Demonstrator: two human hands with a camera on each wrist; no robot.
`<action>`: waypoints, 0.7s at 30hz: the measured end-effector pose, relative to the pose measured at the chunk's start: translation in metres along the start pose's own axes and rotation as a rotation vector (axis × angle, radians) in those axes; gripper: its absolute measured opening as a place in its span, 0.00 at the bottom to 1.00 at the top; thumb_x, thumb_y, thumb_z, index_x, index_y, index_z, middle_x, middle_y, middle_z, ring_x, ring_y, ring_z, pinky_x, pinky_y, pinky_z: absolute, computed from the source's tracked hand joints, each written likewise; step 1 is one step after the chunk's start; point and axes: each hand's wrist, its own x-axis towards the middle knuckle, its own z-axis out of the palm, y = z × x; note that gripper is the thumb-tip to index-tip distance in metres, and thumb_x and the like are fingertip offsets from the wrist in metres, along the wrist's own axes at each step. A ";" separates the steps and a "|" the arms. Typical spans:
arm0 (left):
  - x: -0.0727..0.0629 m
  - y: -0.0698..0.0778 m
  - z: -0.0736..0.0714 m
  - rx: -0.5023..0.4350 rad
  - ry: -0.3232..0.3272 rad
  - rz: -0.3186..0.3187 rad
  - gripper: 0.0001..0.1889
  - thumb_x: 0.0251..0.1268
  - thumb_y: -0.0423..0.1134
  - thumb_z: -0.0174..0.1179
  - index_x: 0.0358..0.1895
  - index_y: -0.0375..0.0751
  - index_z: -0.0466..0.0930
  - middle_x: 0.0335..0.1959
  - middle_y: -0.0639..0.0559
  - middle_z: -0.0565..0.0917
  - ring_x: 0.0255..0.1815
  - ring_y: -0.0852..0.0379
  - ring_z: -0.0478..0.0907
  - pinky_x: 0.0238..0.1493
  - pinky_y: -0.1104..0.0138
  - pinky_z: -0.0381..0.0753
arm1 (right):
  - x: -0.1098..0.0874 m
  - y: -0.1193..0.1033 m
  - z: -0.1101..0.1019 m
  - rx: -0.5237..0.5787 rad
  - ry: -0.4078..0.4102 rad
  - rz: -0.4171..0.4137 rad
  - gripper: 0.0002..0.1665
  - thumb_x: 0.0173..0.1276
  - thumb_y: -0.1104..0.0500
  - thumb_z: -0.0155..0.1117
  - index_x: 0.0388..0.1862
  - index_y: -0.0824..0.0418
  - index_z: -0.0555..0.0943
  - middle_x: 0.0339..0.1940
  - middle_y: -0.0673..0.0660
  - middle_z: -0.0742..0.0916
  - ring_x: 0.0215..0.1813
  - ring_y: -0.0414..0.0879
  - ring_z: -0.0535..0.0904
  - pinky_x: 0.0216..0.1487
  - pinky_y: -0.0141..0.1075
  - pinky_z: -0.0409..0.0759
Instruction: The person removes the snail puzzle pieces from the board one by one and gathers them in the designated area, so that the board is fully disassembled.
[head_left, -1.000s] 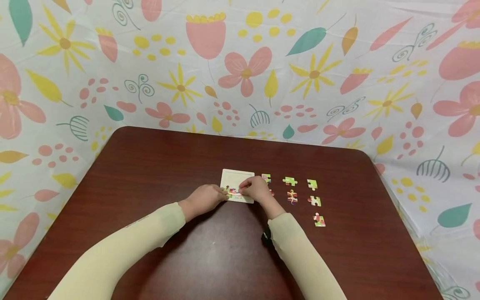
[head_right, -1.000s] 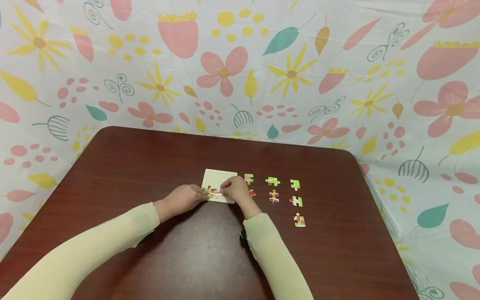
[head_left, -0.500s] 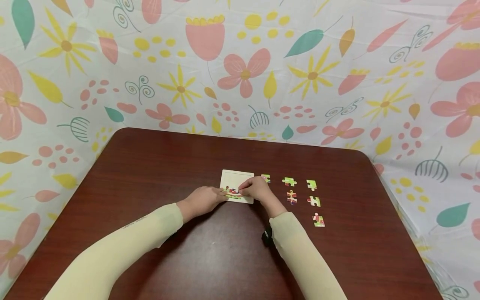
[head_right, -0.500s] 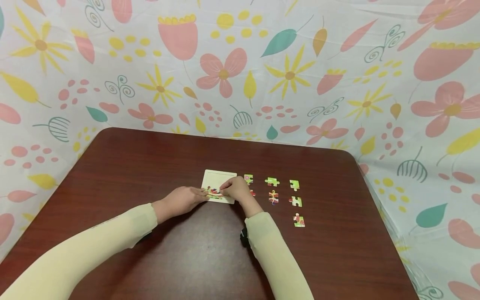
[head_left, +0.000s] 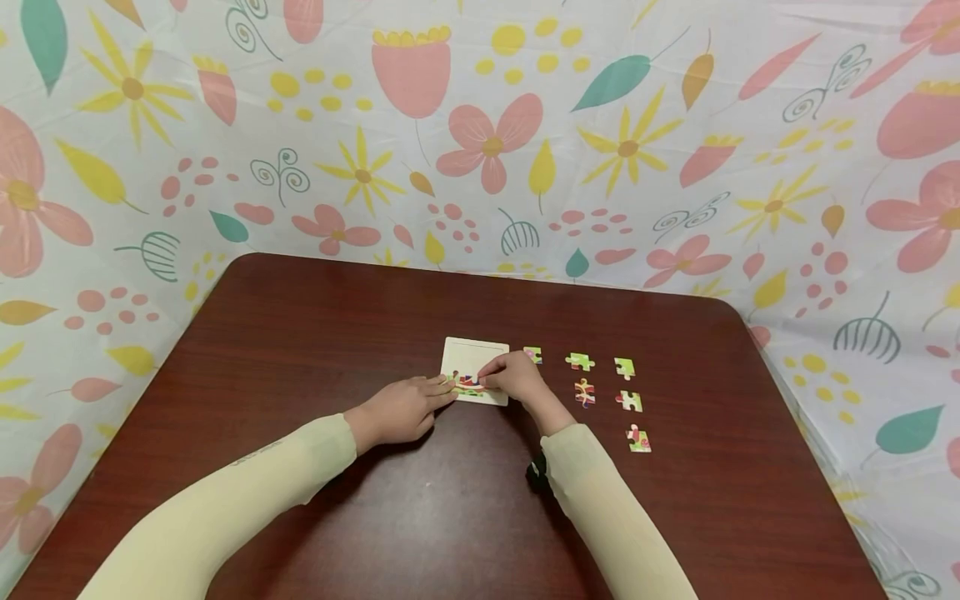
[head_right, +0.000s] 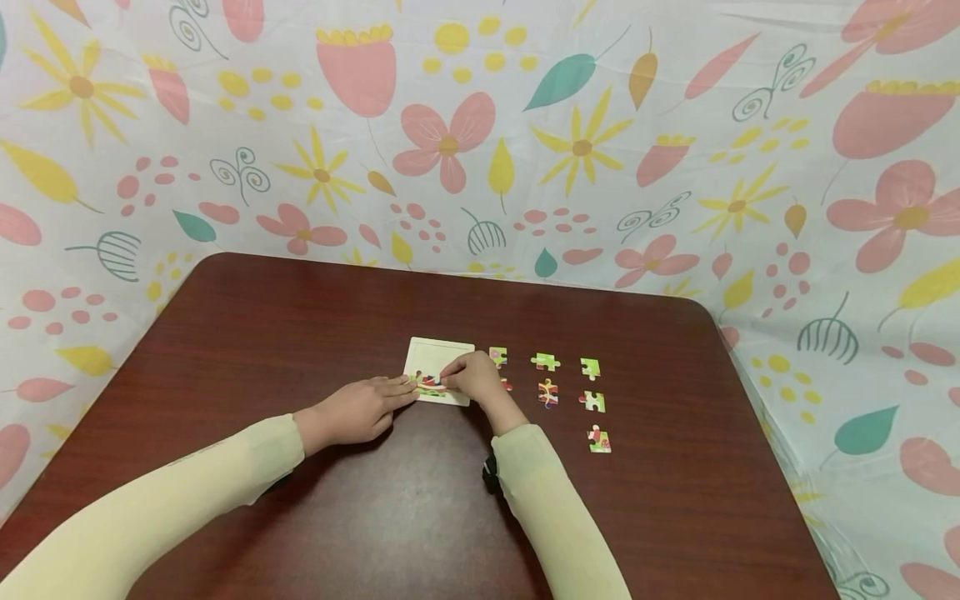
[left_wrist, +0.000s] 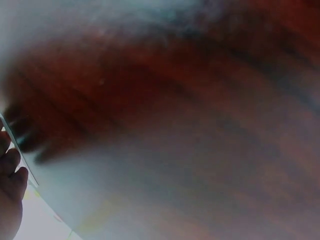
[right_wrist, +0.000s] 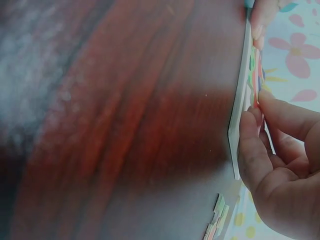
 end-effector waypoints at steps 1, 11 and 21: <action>-0.001 0.000 0.000 -0.001 -0.002 -0.002 0.26 0.71 0.34 0.50 0.71 0.38 0.75 0.74 0.44 0.76 0.77 0.46 0.72 0.72 0.51 0.76 | 0.000 0.000 0.000 0.003 0.001 0.003 0.06 0.67 0.64 0.71 0.40 0.65 0.91 0.39 0.61 0.91 0.35 0.42 0.81 0.33 0.28 0.75; 0.000 0.000 0.002 -0.002 0.010 -0.014 0.26 0.69 0.34 0.51 0.70 0.38 0.77 0.72 0.44 0.77 0.76 0.46 0.73 0.72 0.52 0.76 | 0.004 0.002 -0.002 0.037 0.001 0.019 0.06 0.66 0.64 0.72 0.39 0.66 0.91 0.38 0.60 0.91 0.33 0.40 0.79 0.32 0.27 0.74; 0.001 0.003 0.005 -0.020 0.038 -0.035 0.25 0.69 0.34 0.51 0.69 0.38 0.78 0.71 0.44 0.78 0.75 0.47 0.74 0.72 0.52 0.76 | 0.001 0.002 -0.011 0.165 -0.070 0.069 0.09 0.70 0.66 0.69 0.45 0.70 0.89 0.34 0.56 0.89 0.30 0.38 0.81 0.37 0.31 0.84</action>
